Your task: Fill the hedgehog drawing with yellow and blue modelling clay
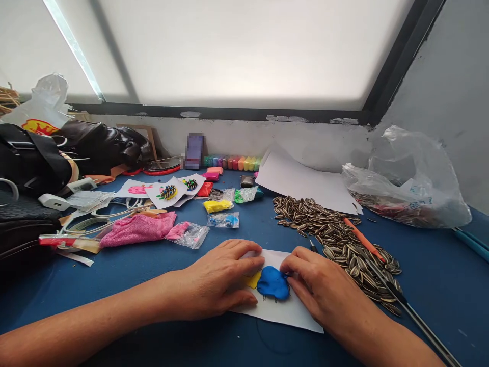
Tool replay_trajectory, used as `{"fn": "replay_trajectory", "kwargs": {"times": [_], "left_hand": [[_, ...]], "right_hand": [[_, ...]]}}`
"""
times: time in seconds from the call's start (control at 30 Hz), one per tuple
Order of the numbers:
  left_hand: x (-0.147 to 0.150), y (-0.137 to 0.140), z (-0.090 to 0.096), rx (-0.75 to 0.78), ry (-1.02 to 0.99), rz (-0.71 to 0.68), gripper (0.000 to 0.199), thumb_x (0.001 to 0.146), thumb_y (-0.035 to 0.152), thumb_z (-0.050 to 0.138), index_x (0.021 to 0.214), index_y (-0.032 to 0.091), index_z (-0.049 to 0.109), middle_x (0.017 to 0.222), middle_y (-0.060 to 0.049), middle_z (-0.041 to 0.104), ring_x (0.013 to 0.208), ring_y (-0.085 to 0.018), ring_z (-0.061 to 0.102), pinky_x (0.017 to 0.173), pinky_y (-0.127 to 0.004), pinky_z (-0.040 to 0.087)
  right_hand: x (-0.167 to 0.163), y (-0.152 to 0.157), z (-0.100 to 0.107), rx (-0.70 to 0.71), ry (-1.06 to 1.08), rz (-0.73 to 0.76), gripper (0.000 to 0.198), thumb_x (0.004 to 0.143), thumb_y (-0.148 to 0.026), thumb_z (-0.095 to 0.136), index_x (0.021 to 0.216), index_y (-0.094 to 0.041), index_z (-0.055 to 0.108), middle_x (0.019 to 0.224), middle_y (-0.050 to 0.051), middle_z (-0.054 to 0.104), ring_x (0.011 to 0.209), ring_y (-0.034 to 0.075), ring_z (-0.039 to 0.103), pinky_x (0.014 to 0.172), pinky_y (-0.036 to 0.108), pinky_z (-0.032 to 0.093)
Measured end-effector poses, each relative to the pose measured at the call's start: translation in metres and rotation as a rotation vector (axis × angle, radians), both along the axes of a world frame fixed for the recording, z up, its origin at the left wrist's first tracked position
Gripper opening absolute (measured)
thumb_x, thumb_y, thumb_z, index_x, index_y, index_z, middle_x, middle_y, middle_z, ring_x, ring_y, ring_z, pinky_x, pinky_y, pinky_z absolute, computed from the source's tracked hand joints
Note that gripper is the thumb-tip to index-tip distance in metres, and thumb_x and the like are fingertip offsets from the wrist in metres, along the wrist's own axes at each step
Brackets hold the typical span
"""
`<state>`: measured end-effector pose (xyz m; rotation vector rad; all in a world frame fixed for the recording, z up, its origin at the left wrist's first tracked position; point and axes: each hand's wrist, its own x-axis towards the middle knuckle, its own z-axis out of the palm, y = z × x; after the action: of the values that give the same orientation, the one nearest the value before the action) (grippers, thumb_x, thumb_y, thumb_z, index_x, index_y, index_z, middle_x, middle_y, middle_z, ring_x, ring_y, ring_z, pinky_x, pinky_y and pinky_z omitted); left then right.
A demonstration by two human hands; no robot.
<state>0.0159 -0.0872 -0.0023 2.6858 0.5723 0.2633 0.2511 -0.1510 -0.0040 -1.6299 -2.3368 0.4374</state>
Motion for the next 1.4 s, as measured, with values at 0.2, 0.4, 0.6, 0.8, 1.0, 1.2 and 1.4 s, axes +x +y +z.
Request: {"fn": "replay_trajectory", "kwargs": {"times": [0.2, 0.4, 0.6, 0.8, 1.0, 1.2, 1.4], "left_hand": [[-0.001, 0.0, -0.001, 0.009, 0.017, -0.013, 0.044, 0.085, 0.037, 0.071, 0.122, 0.015, 0.059, 0.13, -0.014, 0.054, 0.119, -0.029, 0.053, 0.105, -0.044, 0.042], [-0.001, 0.002, -0.005, 0.016, 0.005, -0.018, 0.049, 0.086, 0.041, 0.07, 0.127, 0.017, 0.057, 0.13, -0.014, 0.054, 0.118, -0.029, 0.053, 0.105, -0.043, 0.042], [-0.001, 0.003, -0.001, -0.008, 0.013, -0.017, 0.05, 0.086, 0.04, 0.07, 0.128, 0.017, 0.057, 0.133, -0.014, 0.053, 0.121, -0.03, 0.051, 0.105, -0.044, 0.041], [-0.004, 0.004, -0.002, -0.126, -0.039, 0.01, 0.062, 0.082, 0.038, 0.075, 0.134, 0.013, 0.053, 0.137, -0.016, 0.052, 0.125, -0.03, 0.05, 0.107, -0.044, 0.039], [-0.004, -0.001, 0.002, -0.104, -0.383, 0.106, 0.055, 0.081, 0.04, 0.077, 0.127, 0.014, 0.062, 0.136, -0.013, 0.056, 0.129, -0.029, 0.044, 0.112, -0.044, 0.029], [0.0, -0.008, 0.017, -0.336, -0.502, -0.058, 0.042, 0.076, 0.023, 0.082, 0.113, 0.008, 0.07, 0.095, -0.008, 0.071, 0.088, -0.018, 0.061, 0.087, -0.03, 0.043], [0.0, -0.01, 0.013, -0.649, -0.499, 0.038, 0.014, 0.079, 0.024, 0.078, 0.08, 0.011, 0.073, 0.069, -0.001, 0.066, 0.068, -0.011, 0.055, 0.067, -0.023, 0.042]], "right_hand": [[-0.005, -0.004, -0.003, 0.088, -0.084, -0.023, 0.017, 0.091, -0.02, 0.044, 0.084, -0.023, 0.059, 0.083, 0.002, 0.06, 0.067, 0.017, 0.06, 0.062, 0.031, 0.046], [-0.006, -0.004, 0.0, 0.133, -0.062, -0.109, 0.013, 0.088, -0.021, 0.047, 0.079, -0.024, 0.056, 0.064, -0.002, 0.059, 0.049, 0.013, 0.053, 0.048, 0.026, 0.039], [-0.005, -0.003, 0.008, 0.226, 0.114, -0.276, 0.015, 0.089, -0.034, 0.05, 0.088, -0.025, 0.061, 0.07, 0.0, 0.068, 0.057, 0.016, 0.064, 0.052, 0.027, 0.048], [-0.007, -0.004, 0.013, 0.199, 0.282, -0.401, 0.028, 0.087, -0.052, 0.056, 0.09, -0.025, 0.064, 0.081, 0.002, 0.072, 0.072, 0.019, 0.068, 0.058, 0.026, 0.053], [-0.013, -0.009, 0.007, 0.019, 0.451, -0.413, 0.033, 0.085, -0.058, 0.058, 0.089, -0.025, 0.062, 0.077, 0.002, 0.069, 0.071, 0.019, 0.066, 0.057, 0.026, 0.053], [-0.035, -0.017, 0.004, -0.18, 0.582, -0.288, 0.033, 0.086, -0.058, 0.058, 0.091, -0.025, 0.061, 0.081, 0.002, 0.066, 0.077, 0.02, 0.064, 0.064, 0.028, 0.053], [-0.044, -0.021, 0.003, -0.189, 0.628, -0.273, 0.029, 0.084, -0.054, 0.061, 0.08, -0.025, 0.058, 0.07, -0.002, 0.056, 0.064, 0.015, 0.054, 0.055, 0.025, 0.048]]}}
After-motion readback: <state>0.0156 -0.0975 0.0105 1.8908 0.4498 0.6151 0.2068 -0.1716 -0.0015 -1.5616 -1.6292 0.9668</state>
